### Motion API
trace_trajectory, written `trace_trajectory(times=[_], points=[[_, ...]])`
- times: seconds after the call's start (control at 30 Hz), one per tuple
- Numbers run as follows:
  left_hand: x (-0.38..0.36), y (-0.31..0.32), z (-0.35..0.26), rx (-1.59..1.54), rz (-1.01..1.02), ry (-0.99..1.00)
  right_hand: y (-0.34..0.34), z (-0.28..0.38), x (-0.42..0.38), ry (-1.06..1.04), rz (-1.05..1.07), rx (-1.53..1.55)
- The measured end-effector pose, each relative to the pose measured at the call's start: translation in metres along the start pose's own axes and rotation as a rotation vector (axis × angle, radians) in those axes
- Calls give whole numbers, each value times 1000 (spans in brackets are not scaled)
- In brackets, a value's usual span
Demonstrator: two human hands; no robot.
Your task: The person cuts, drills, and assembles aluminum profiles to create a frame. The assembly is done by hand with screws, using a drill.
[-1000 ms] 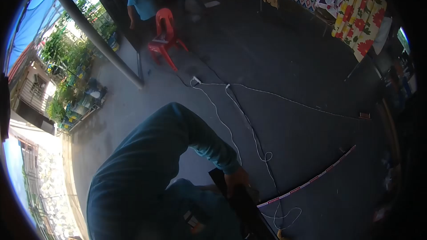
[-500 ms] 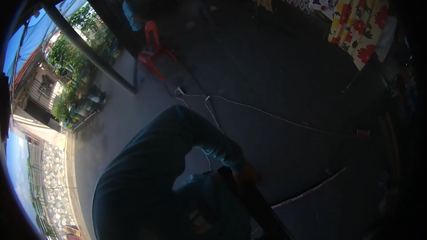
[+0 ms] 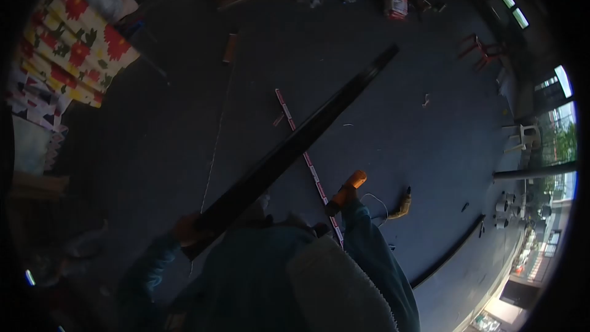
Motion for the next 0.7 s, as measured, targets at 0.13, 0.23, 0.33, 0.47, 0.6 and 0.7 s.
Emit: trace_trajectory(times=[0.13,0.23,0.33,0.47,0.6,0.7], points=[[119,-124,33,24,-88,76,30,-1,-1,-47,-274,-100],[209,-203,19,60,-88,157,49,1,30,-18,-426,-137],[310,-247,0,-70,-17,264,66,-4,74,41,-577,-159],[464,-290,-47,-159,119,269,102,-30,152,171,-771,-197],[613,-289,-60,-272,255,286,141,-57,229,324,-905,-285],[722,-288,-71,-275,284,367,171,-42,302,397,-982,-317]])
Point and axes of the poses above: each hand's wrist, its own x-axis towards the middle knuckle, its own y-axis out of the palm, z = x × y, the point moved 8 cm from there along x, towards the middle knuckle, and after that the axes turned 14 degrees about x, right-handed, at the moved point
